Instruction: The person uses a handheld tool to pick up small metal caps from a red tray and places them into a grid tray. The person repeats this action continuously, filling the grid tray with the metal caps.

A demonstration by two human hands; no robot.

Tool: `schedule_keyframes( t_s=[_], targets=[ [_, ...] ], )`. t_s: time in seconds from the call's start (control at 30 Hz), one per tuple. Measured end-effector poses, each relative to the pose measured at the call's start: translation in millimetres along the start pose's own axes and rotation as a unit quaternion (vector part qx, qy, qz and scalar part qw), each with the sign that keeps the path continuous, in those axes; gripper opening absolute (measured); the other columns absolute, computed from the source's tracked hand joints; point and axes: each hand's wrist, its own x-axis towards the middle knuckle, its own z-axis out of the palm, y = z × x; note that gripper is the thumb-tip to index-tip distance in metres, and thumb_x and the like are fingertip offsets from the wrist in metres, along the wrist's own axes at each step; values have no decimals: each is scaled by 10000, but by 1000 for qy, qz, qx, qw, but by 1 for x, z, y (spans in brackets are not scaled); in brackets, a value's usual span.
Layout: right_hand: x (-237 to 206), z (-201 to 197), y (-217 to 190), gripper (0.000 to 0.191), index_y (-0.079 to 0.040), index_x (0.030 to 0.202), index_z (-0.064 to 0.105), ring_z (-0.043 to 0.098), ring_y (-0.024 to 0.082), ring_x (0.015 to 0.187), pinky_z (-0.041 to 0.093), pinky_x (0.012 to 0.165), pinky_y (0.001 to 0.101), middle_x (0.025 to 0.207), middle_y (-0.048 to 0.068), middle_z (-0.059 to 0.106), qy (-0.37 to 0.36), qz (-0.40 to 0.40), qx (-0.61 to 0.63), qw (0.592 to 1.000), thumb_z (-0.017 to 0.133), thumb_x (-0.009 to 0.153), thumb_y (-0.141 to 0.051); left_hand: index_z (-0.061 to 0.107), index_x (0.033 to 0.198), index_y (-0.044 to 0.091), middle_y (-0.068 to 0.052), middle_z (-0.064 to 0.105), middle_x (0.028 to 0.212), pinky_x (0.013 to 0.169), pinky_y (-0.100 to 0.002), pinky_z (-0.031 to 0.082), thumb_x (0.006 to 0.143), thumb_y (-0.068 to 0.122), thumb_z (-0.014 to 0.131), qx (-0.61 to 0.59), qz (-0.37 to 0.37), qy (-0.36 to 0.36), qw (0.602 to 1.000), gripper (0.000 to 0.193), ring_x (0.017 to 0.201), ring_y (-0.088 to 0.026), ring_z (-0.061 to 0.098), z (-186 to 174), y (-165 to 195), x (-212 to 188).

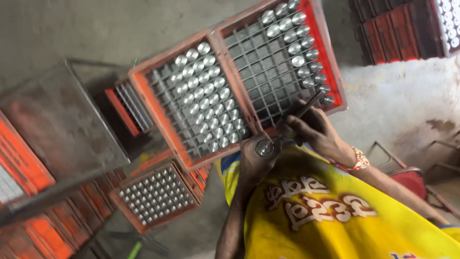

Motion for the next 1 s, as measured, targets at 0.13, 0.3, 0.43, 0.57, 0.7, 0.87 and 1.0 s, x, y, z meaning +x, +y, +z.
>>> schedule_keyframes(
  t_s=[0.13, 0.3, 0.43, 0.57, 0.7, 0.87, 1.0],
  targets=[
    [12, 49, -36, 148, -19, 950, 677, 615, 196, 688, 479, 611, 309, 827, 69, 649, -127, -197, -222, 947, 639, 1003, -152, 623, 857, 27, -149, 662, 716, 595, -376, 556, 789, 101, 802, 49, 72, 52, 995, 206, 663, -292, 715, -29, 19, -10],
    [21, 93, -49, 149, -34, 903, 688, 671, 228, 689, 522, 600, 324, 850, 107, 694, -170, -274, -319, 891, 657, 976, -160, 697, 1002, 47, -172, 706, 781, 602, -394, 580, 814, 151, 778, 1, 43, 65, 997, 229, 770, -350, 760, -57, 27, -22],
    [22, 120, -39, 235, -9, 873, 600, 594, 212, 537, 464, 526, 356, 642, 126, 603, -59, -125, -342, 929, 640, 1006, -198, 656, 890, 75, -166, 678, 719, 587, -433, 562, 831, 191, 773, 95, 7, 130, 987, 175, 703, -377, 713, -66, 23, -26],
    [24, 135, -29, 261, -28, 854, 569, 549, 173, 460, 436, 474, 362, 549, 103, 561, 2, -75, -351, 933, 625, 1009, -230, 584, 804, 102, -139, 656, 673, 570, -471, 534, 823, 215, 771, 187, 17, 195, 963, 220, 640, -375, 684, -71, 19, -23],
    [25, 136, -14, 278, -38, 846, 545, 561, 119, 498, 452, 488, 330, 567, 81, 569, -3, -49, -283, 958, 593, 1035, -236, 579, 850, 102, -135, 667, 711, 578, -469, 549, 794, 228, 758, 177, 60, 165, 968, 225, 655, -368, 690, -78, 11, -22],
    [32, 120, 38, 189, -27, 930, 572, 587, 155, 638, 474, 540, 347, 744, 89, 620, -27, -45, -192, 980, 564, 1038, -182, 649, 937, 85, -155, 694, 700, 581, -480, 548, 801, 248, 784, 236, 14, 124, 964, 253, 646, -381, 695, -79, -16, -21],
    [55, 56, 75, 142, -10, 1070, 646, 645, 281, 847, 514, 636, 417, 997, 165, 651, 131, -200, -538, 809, 562, 1016, -111, 678, 942, 99, -94, 725, 693, 588, -405, 600, 882, 379, 774, 300, -178, 120, 929, 302, 557, -264, 727, -91, -61, -24]
  ],
)
